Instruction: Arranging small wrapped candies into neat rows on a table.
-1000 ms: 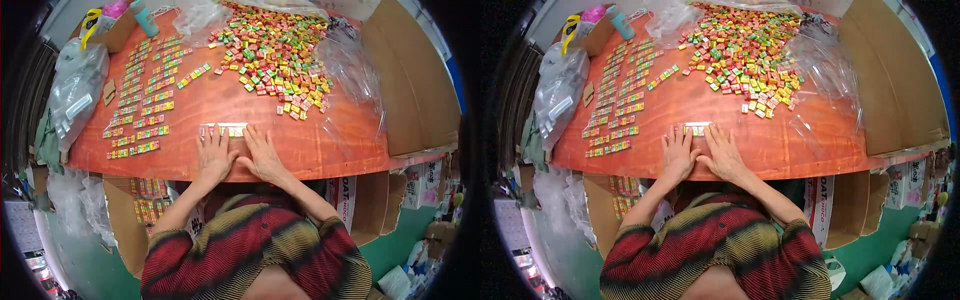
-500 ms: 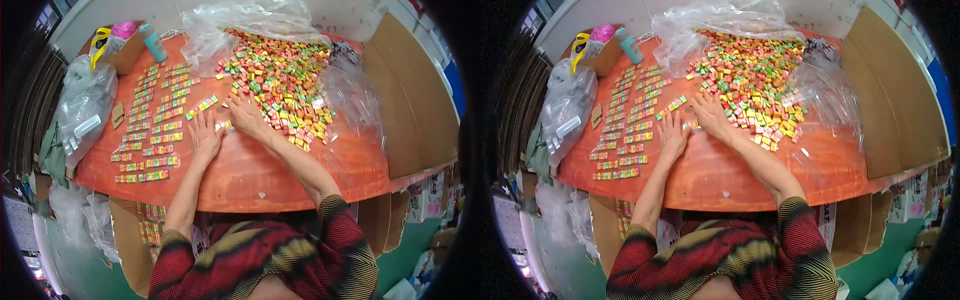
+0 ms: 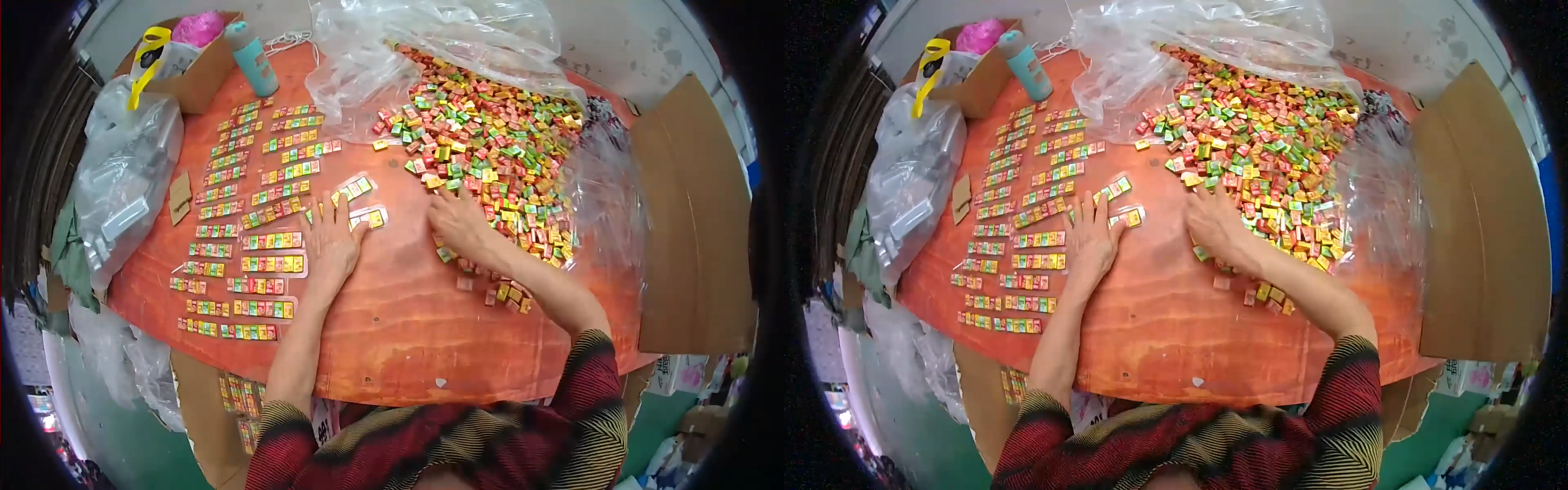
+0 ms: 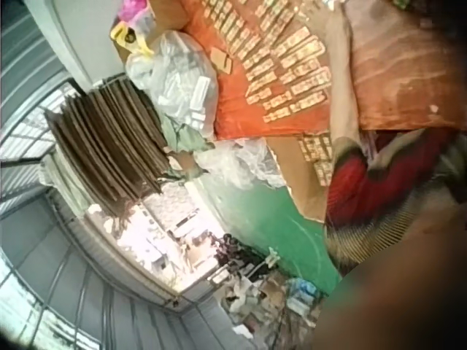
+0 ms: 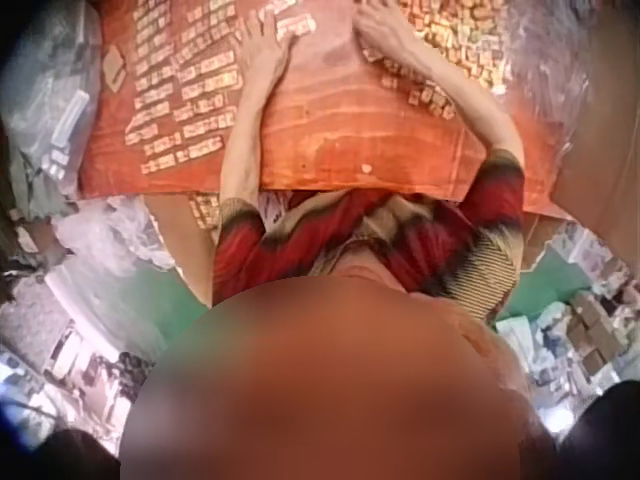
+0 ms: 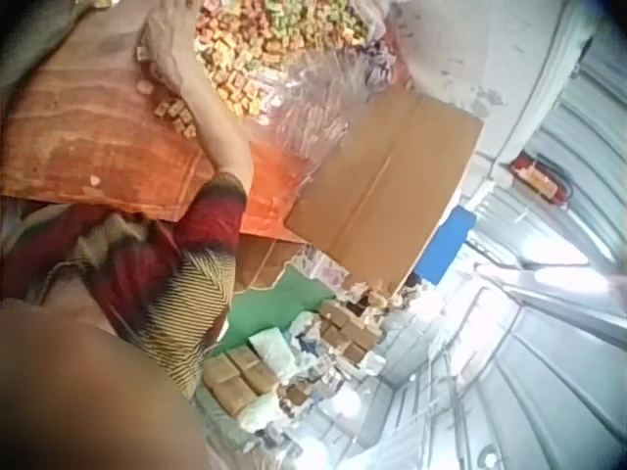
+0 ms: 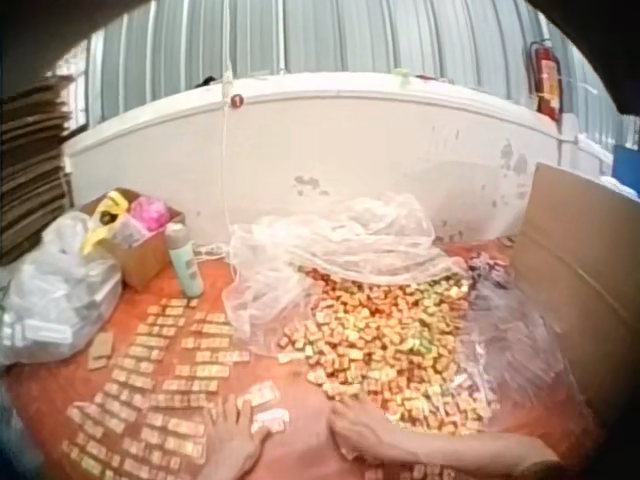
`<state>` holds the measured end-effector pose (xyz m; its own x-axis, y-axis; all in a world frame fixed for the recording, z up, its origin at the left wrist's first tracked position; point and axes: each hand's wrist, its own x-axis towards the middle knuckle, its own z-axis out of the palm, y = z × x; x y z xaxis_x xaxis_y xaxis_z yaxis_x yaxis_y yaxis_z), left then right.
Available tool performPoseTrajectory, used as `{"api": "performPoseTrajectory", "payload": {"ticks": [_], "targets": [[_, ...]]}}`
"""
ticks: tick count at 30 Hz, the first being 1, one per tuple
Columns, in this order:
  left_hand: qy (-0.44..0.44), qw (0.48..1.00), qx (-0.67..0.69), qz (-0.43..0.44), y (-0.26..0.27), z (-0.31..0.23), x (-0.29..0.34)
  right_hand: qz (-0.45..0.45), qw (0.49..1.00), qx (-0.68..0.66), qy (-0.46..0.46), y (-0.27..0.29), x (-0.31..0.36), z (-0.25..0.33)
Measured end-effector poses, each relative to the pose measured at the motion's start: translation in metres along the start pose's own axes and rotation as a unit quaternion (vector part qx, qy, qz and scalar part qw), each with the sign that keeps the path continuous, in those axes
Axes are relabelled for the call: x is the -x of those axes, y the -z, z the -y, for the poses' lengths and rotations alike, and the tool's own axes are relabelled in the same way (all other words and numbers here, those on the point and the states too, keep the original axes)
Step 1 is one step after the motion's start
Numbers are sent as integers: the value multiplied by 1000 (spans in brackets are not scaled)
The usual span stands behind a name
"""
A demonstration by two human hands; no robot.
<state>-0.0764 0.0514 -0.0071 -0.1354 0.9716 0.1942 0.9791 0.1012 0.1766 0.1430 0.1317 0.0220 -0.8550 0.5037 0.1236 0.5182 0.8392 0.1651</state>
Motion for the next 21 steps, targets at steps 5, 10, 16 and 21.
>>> {"api": "performPoseTrajectory", "payload": {"ticks": [5,10,16,21], "targets": [[37,999,-35,2,1,-14,-5,-149,978,-140,-35,34,-64,-23],[23,999,-37,-3,-5,-19,-17,-305,948,-48,-74,-51,-162,-54],[29,999,-8,-40,-11,-23,-23,-109,988,-36,-99,-62,-144,-53],[45,994,-101,-25,-8,-11,-36,-236,971,-5,-32,-44,-88,-28]]}}
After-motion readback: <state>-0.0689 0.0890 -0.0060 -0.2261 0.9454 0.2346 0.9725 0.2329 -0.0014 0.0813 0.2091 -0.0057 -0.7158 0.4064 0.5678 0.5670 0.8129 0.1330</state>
